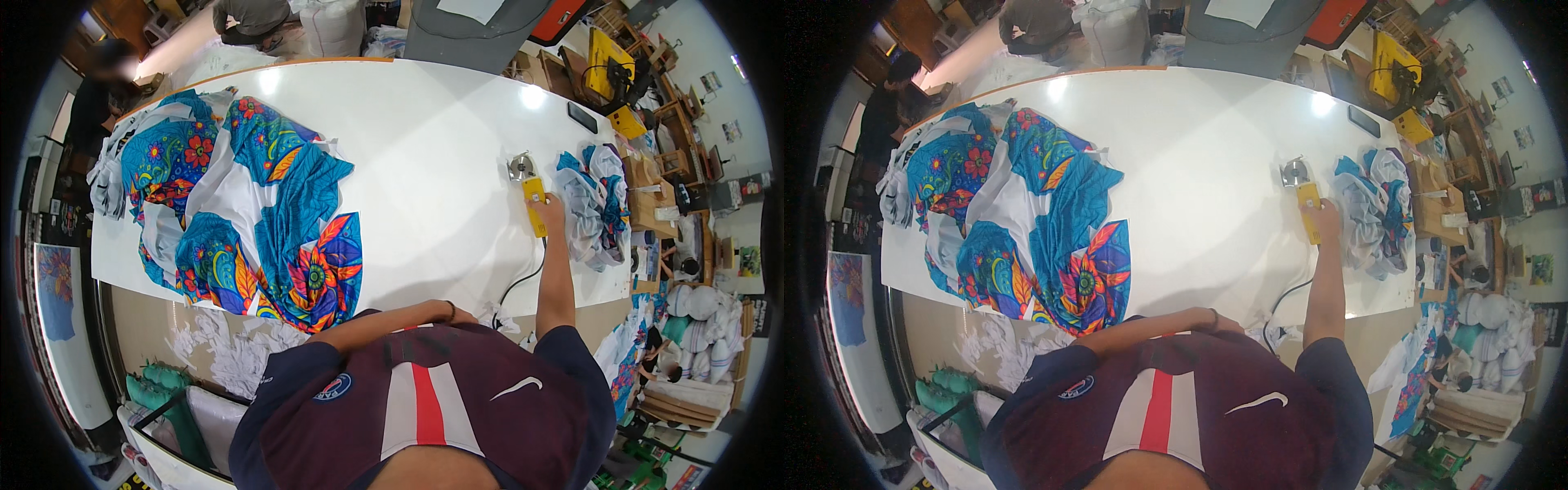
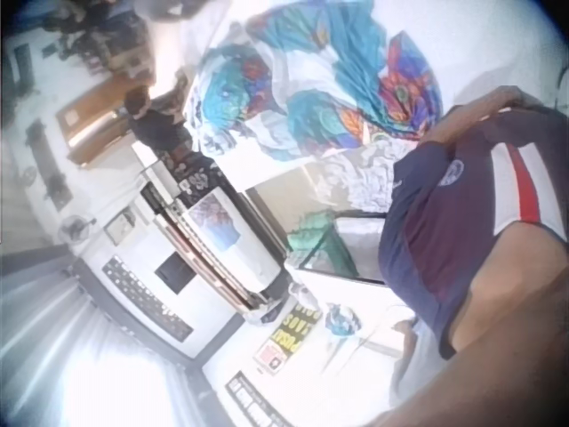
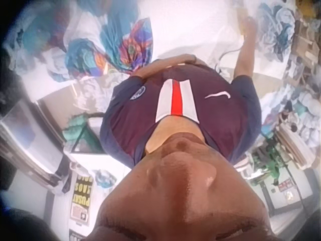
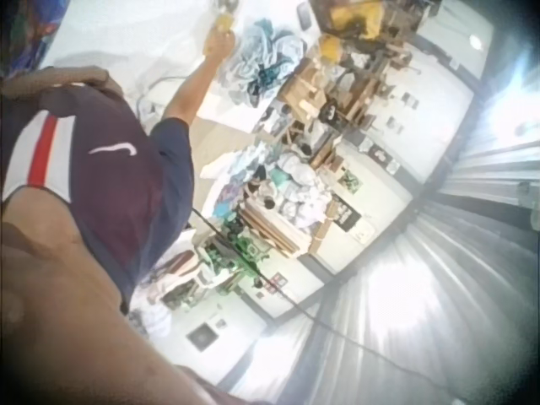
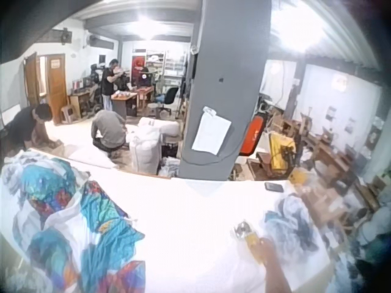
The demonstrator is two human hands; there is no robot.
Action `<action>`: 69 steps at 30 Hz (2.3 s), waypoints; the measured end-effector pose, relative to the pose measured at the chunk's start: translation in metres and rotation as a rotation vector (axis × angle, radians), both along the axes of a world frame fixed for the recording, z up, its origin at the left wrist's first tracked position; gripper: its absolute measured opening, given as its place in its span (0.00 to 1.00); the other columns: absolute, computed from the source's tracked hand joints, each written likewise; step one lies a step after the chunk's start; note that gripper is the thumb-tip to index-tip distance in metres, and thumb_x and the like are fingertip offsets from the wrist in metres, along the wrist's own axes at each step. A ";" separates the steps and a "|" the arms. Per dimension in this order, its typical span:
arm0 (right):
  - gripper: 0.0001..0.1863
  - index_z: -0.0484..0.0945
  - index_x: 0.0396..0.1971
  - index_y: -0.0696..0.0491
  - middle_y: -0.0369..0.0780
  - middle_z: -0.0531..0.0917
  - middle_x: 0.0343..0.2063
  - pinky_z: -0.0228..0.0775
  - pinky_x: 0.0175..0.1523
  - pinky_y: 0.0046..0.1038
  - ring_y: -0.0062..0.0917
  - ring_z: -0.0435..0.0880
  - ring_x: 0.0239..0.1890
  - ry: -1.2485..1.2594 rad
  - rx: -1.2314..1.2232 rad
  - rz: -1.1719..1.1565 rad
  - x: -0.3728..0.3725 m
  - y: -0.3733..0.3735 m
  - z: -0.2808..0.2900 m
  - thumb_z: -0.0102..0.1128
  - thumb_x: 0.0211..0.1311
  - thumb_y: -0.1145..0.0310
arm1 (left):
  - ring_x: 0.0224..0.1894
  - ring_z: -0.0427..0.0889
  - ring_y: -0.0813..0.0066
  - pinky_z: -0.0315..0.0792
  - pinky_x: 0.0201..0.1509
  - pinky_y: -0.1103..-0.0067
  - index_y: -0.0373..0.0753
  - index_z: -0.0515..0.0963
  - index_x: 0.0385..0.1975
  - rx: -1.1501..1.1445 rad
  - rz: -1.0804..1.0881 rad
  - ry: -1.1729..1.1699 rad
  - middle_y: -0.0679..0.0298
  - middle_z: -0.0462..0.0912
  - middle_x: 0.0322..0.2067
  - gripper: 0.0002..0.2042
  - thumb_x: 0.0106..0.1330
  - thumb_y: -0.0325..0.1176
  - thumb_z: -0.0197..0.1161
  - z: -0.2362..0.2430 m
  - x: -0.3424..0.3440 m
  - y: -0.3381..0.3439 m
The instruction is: The person uses a yellow electric fabric cutter to cut a large piece of colorful patterned fabric laid on a white table. They repeatedly smooth, lift, and reposition the fabric while cutting along its edges, creating separate cut pieces that accumulate on the table.
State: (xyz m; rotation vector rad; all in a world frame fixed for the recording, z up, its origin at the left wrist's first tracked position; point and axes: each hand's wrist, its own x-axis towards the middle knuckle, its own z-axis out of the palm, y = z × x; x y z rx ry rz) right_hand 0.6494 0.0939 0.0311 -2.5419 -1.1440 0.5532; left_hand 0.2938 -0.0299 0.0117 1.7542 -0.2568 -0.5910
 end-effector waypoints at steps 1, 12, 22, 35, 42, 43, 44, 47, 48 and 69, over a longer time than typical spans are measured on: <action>0.38 0.83 0.55 0.56 0.48 0.89 0.46 0.79 0.53 0.39 0.42 0.89 0.49 -0.039 0.046 -0.002 -0.001 -0.002 -0.002 0.79 0.48 0.45 | 0.65 0.76 0.58 0.67 0.69 0.63 0.42 0.80 0.62 -0.134 0.140 0.028 0.57 0.81 0.61 0.27 0.69 0.52 0.66 0.001 -0.012 0.004; 0.34 0.79 0.57 0.53 0.50 0.87 0.47 0.78 0.56 0.42 0.45 0.87 0.49 -0.664 0.189 -0.158 -0.019 0.026 0.001 0.75 0.56 0.47 | 0.49 0.83 0.49 0.78 0.56 0.59 0.41 0.73 0.62 1.320 1.440 0.258 0.47 0.81 0.49 0.35 0.60 0.55 0.73 0.042 -0.260 0.003; 0.15 0.90 0.37 0.52 0.44 0.90 0.31 0.82 0.46 0.37 0.35 0.89 0.36 0.369 -0.001 0.729 -0.245 -0.034 -0.060 0.72 0.51 0.61 | 0.41 0.84 0.33 0.76 0.43 0.50 0.36 0.72 0.58 0.599 1.813 0.290 0.41 0.85 0.40 0.21 0.73 0.44 0.62 0.009 -0.231 0.023; 0.14 0.82 0.53 0.47 0.36 0.85 0.49 0.77 0.59 0.43 0.25 0.83 0.55 1.612 0.521 0.491 -0.364 -0.065 -0.064 0.65 0.74 0.60 | 0.31 0.86 0.72 0.78 0.36 0.71 0.34 0.82 0.44 0.005 1.188 -0.573 0.61 0.86 0.29 0.16 0.76 0.44 0.64 0.144 -0.074 0.071; 0.22 0.75 0.65 0.45 0.30 0.82 0.57 0.69 0.64 0.38 0.23 0.80 0.58 1.715 0.623 -0.049 -0.284 -0.038 -0.006 0.57 0.76 0.54 | 0.30 0.88 0.78 0.83 0.32 0.79 0.33 0.83 0.48 -0.128 1.581 0.314 0.61 0.89 0.33 0.21 0.74 0.48 0.66 -0.004 -0.189 0.022; 0.24 0.75 0.66 0.45 0.31 0.82 0.58 0.70 0.64 0.38 0.23 0.79 0.59 1.744 0.624 -0.019 -0.277 -0.041 0.006 0.57 0.75 0.53 | 0.31 0.88 0.77 0.84 0.33 0.78 0.33 0.82 0.51 -0.381 1.692 0.323 0.62 0.88 0.33 0.22 0.72 0.47 0.69 -0.020 -0.210 0.022; 0.28 0.71 0.70 0.46 0.31 0.81 0.59 0.70 0.65 0.38 0.23 0.78 0.59 1.749 0.673 0.030 -0.274 -0.045 0.017 0.58 0.75 0.54 | 0.33 0.88 0.77 0.84 0.34 0.78 0.33 0.81 0.54 -0.656 1.803 0.428 0.63 0.88 0.34 0.23 0.70 0.46 0.71 -0.030 -0.226 0.019; 0.34 0.63 0.77 0.47 0.34 0.76 0.63 0.71 0.66 0.41 0.26 0.75 0.63 1.721 0.781 0.242 -0.272 -0.047 0.044 0.58 0.75 0.59 | 0.40 0.88 0.68 0.84 0.43 0.71 0.32 0.75 0.61 -1.023 2.126 0.358 0.56 0.87 0.45 0.27 0.72 0.46 0.69 -0.042 -0.253 0.013; 0.34 0.61 0.78 0.48 0.37 0.73 0.66 0.72 0.66 0.41 0.29 0.73 0.67 1.671 0.797 0.280 -0.271 -0.046 0.051 0.57 0.75 0.62 | 0.41 0.88 0.66 0.84 0.43 0.69 0.32 0.76 0.60 -0.638 2.228 0.293 0.56 0.86 0.46 0.27 0.71 0.46 0.70 -0.040 -0.254 0.012; 0.19 0.84 0.43 0.49 0.42 0.85 0.42 0.72 0.55 0.44 0.43 0.82 0.50 -0.005 0.804 0.923 -0.349 -0.027 0.059 0.70 0.46 0.74 | 0.35 0.89 0.52 0.79 0.39 0.67 0.37 0.82 0.43 0.610 1.495 -0.253 0.53 0.89 0.35 0.11 0.71 0.39 0.70 0.169 -0.237 0.035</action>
